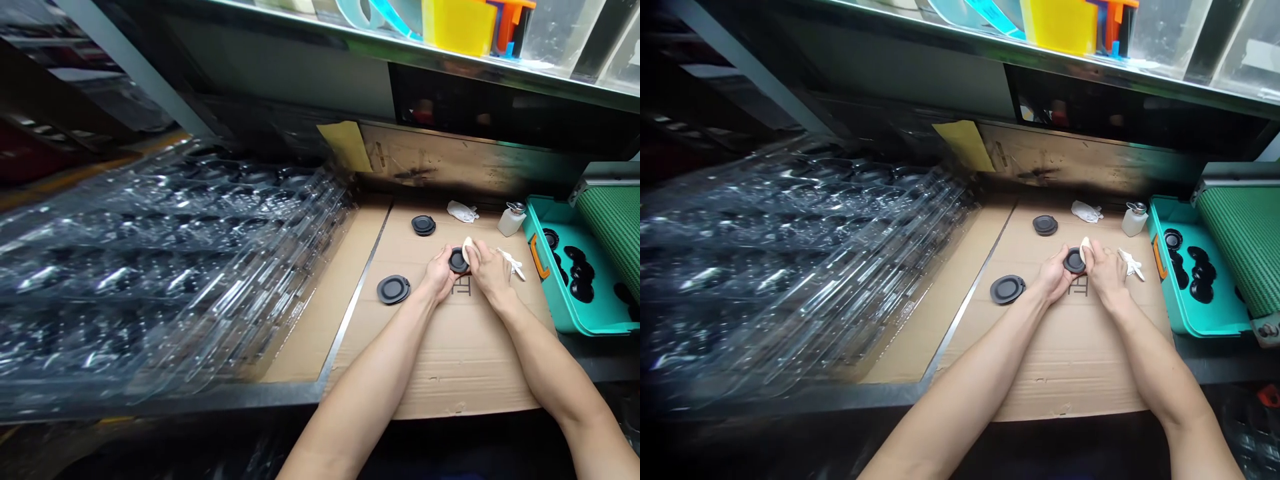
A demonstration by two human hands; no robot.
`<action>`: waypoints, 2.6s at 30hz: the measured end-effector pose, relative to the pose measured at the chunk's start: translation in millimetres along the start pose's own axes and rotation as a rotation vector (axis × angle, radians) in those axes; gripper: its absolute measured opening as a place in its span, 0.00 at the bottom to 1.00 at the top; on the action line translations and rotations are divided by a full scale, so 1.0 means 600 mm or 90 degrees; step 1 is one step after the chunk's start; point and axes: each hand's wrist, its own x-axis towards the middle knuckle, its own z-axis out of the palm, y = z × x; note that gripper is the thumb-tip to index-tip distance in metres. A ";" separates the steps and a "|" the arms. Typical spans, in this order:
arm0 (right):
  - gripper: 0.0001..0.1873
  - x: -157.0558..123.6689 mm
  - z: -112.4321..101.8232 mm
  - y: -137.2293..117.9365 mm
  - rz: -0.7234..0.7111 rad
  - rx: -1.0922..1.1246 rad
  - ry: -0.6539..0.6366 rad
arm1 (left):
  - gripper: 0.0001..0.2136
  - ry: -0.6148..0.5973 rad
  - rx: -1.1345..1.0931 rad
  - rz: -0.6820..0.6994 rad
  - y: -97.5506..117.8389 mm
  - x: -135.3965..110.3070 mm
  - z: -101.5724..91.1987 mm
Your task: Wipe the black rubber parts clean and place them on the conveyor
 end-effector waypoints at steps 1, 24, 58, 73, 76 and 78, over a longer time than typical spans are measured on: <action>0.22 -0.001 0.001 -0.002 0.005 -0.033 0.001 | 0.15 0.003 -0.004 0.000 0.000 0.000 0.001; 0.27 0.004 0.011 0.001 -0.037 -0.106 -0.023 | 0.13 -0.032 0.071 0.028 -0.004 0.001 -0.006; 0.26 0.004 0.009 -0.007 0.065 -0.068 -0.030 | 0.17 0.025 -0.002 -0.006 0.012 -0.003 0.002; 0.25 0.008 0.000 0.032 -0.008 -0.008 -0.014 | 0.21 -0.066 -0.098 -0.076 0.063 -0.030 -0.007; 0.20 0.015 -0.009 0.055 0.024 -0.080 0.068 | 0.19 -0.081 -0.075 -0.102 0.063 -0.034 -0.005; 0.17 0.022 -0.012 0.073 0.072 -0.126 0.081 | 0.17 -0.093 -0.061 -0.115 0.060 -0.036 -0.003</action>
